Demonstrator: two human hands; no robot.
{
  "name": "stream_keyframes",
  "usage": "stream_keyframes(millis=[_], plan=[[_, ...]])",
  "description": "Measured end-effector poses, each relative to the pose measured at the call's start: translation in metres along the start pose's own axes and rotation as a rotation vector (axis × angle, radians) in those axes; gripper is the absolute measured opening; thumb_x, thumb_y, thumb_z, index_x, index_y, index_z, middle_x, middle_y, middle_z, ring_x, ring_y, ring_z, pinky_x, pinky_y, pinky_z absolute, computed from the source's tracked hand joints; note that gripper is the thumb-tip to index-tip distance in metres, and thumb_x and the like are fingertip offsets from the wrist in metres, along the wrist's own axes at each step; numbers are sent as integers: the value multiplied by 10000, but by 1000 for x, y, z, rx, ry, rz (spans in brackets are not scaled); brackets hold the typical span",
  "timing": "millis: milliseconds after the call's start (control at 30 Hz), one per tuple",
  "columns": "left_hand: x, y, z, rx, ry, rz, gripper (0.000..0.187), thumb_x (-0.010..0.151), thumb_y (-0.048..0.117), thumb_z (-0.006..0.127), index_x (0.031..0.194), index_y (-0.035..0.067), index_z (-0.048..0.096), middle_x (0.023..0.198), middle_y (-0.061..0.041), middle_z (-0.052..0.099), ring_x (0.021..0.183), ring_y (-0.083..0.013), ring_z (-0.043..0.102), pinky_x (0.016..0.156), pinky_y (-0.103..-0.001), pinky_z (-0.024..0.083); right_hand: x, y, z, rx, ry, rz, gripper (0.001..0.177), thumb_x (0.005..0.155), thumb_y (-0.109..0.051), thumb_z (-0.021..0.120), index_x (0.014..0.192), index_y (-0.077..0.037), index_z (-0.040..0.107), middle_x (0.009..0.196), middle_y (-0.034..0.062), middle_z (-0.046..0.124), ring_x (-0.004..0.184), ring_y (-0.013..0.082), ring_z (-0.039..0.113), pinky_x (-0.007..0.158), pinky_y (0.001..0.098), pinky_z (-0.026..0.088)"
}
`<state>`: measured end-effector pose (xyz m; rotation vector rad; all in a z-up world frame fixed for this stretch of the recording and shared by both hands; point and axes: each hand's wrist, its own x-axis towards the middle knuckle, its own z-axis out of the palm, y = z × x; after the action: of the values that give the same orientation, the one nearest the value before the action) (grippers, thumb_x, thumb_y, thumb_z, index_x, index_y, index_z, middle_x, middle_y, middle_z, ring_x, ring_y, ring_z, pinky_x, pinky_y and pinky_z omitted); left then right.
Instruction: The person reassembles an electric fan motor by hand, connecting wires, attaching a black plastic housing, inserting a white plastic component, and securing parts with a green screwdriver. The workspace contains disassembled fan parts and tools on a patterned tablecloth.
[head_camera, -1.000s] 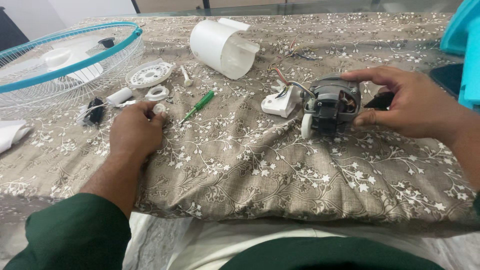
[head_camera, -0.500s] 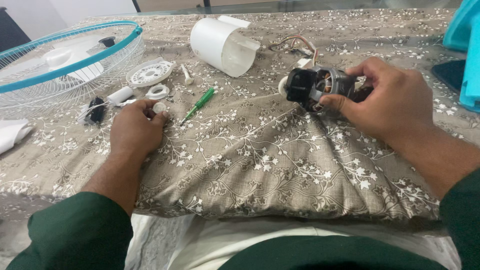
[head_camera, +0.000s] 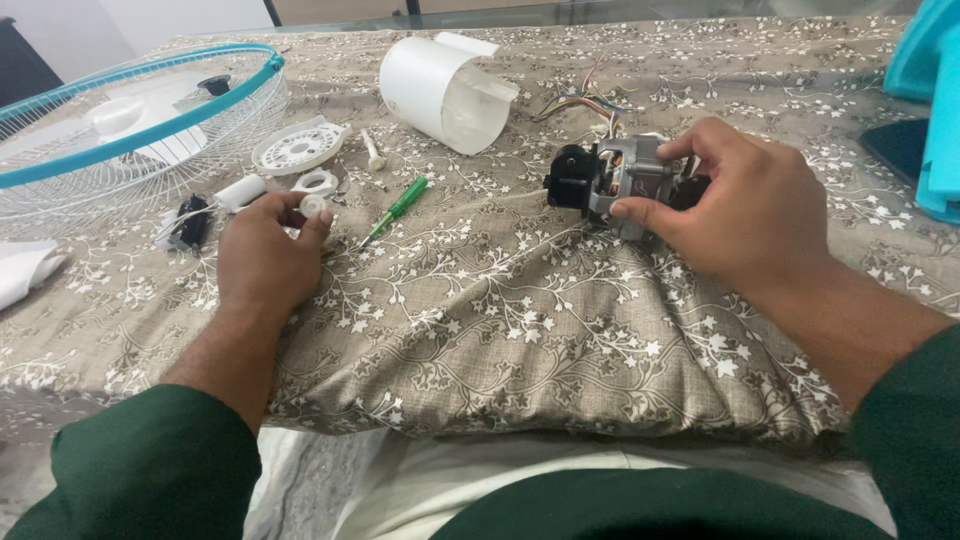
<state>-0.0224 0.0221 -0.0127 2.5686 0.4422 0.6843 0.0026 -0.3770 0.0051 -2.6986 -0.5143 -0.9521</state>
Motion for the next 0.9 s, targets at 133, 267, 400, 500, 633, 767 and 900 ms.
stream_keyframes(millis=[133, 267, 400, 500, 633, 767, 900], plan=[[-11, 24, -4, -125, -12, 131, 344, 933, 274, 756, 1245, 133, 719, 1045, -59, 756, 892, -218, 723, 816, -392, 565, -11, 5, -3, 103, 68, 2, 542, 859, -434, 859, 1175, -43, 658, 868, 122, 728, 691, 216, 721, 586, 336, 572], [-21, 66, 5, -350, -173, 183, 342, 911, 220, 758, 1242, 144, 714, 1000, -45, 769, 862, -139, 737, 773, -319, 599, -28, 6, -1, 258, 113, -32, 408, 872, -320, 847, 1091, -30, 662, 870, 101, 743, 772, 187, 741, 699, 325, 589], [-33, 111, 24, -432, -325, 252, 346, 882, 208, 763, 1224, 168, 732, 978, -21, 779, 827, -113, 726, 747, -288, 609, -34, 6, 4, 335, 24, 40, 337, 823, -279, 839, 1003, -34, 695, 793, 98, 749, 715, 181, 747, 680, 334, 601], [-39, 137, 41, -490, -387, 325, 339, 873, 201, 775, 1209, 170, 744, 952, 3, 791, 803, -98, 722, 725, -274, 590, -31, 6, 6, 331, -32, 68, 297, 839, -285, 832, 969, -53, 700, 804, 87, 748, 700, 171, 744, 643, 326, 604], [-36, 161, 63, -556, -395, 366, 300, 900, 173, 753, 1200, 166, 763, 899, -3, 792, 769, -114, 709, 676, -293, 574, -34, 5, 5, 370, -4, 86, 303, 810, -305, 836, 942, -59, 716, 752, 85, 742, 652, 171, 730, 616, 332, 576], [-28, 167, 76, -576, -309, 352, 235, 879, 150, 774, 1109, 117, 739, 882, -31, 779, 781, -127, 745, 679, -312, 576, -32, 5, 4, 359, -61, 164, 276, 812, -330, 828, 883, -79, 740, 714, 82, 736, 609, 177, 718, 578, 330, 561], [-30, 167, 82, -572, -145, 404, 217, 866, 132, 781, 1048, 83, 674, 859, -50, 777, 789, -160, 764, 700, -327, 584, -31, 5, 5, 384, -49, 151, 279, 809, -333, 829, 858, -75, 737, 714, 79, 736, 617, 164, 718, 583, 321, 557]])
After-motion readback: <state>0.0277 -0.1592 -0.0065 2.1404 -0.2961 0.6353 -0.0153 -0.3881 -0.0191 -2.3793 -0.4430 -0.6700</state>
